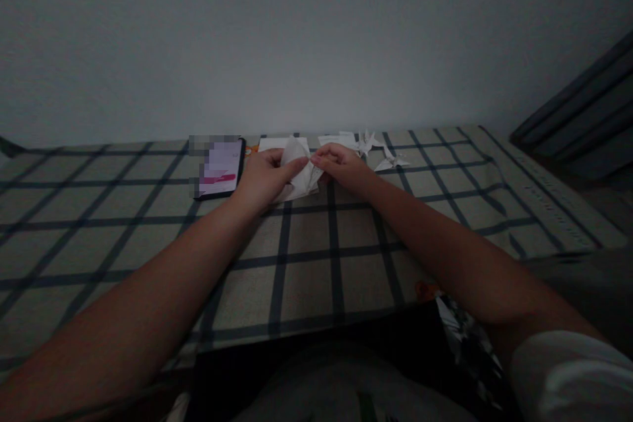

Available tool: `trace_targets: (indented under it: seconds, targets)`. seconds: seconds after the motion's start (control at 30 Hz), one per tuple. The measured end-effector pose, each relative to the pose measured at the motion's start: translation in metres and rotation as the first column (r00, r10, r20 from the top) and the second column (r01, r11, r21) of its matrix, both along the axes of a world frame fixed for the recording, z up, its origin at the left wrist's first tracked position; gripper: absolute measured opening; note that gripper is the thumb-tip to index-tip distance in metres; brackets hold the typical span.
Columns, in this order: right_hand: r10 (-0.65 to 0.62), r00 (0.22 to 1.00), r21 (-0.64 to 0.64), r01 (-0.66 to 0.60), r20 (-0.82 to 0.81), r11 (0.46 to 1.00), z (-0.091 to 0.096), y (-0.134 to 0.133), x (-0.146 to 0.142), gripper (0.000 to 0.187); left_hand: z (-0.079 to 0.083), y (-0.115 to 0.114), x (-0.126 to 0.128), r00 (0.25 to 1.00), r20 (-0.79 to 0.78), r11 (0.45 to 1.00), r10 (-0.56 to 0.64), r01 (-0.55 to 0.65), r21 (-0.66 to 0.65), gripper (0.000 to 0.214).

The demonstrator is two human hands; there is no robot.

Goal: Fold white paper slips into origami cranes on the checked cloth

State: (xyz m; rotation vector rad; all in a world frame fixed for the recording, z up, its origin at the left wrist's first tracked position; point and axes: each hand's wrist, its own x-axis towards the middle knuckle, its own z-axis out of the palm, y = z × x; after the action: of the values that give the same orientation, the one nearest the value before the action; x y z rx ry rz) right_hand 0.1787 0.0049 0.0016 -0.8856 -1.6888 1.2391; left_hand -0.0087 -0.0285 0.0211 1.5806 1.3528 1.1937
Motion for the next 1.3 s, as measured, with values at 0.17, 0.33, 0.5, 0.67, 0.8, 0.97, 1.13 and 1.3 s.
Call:
trace_targets:
  seconds: [0.17,0.33,0.5,0.67,0.8,0.97,1.13,1.3]
  targets:
    - [0.048,0.996,-0.079,-0.055,-0.08,0.995,-0.002,0.0,-0.004,0.03,0.0,-0.001,0.0,0.997,-0.07,0.995,0.032,-0.025,0.095,0.033]
    - [0.055,0.995,-0.027,-0.058,-0.087,0.998,-0.002,0.001,-0.005,0.03,-0.007,0.003,-0.001,0.996,-0.076,0.998,0.035,-0.03,0.064,0.034]
    - [0.045,0.992,0.048,-0.04,-0.119,0.998,-0.004,0.002,-0.004,0.031,-0.006,0.002,0.002,0.999,0.036,1.0,0.007,-0.007,0.008,0.034]
    - [0.122,0.986,-0.058,-0.129,-0.114,0.99,-0.005,0.002,-0.002,0.048,-0.001,-0.002,0.004,0.998,0.054,0.999,0.042,-0.043,0.009,0.033]
    - [0.129,0.986,-0.025,-0.133,-0.106,0.991,-0.006,0.002,-0.001,0.051,-0.003,0.0,0.004,0.995,0.1,1.0,0.024,-0.022,-0.021,0.039]
    - [0.093,0.994,0.061,-0.09,-0.055,0.994,-0.007,0.002,-0.001,0.047,-0.005,0.002,0.005,0.988,0.152,0.999,-0.01,0.016,-0.034,0.039]
    - [0.1,0.992,0.004,-0.1,-0.071,0.995,-0.007,0.003,-0.001,0.059,-0.002,0.0,0.007,0.983,0.183,0.999,0.022,-0.029,0.034,0.028]
    - [0.167,0.977,0.004,-0.168,-0.13,0.986,-0.007,0.001,-0.002,0.061,-0.005,0.0,0.007,0.981,0.19,0.998,0.04,-0.047,0.035,0.027]
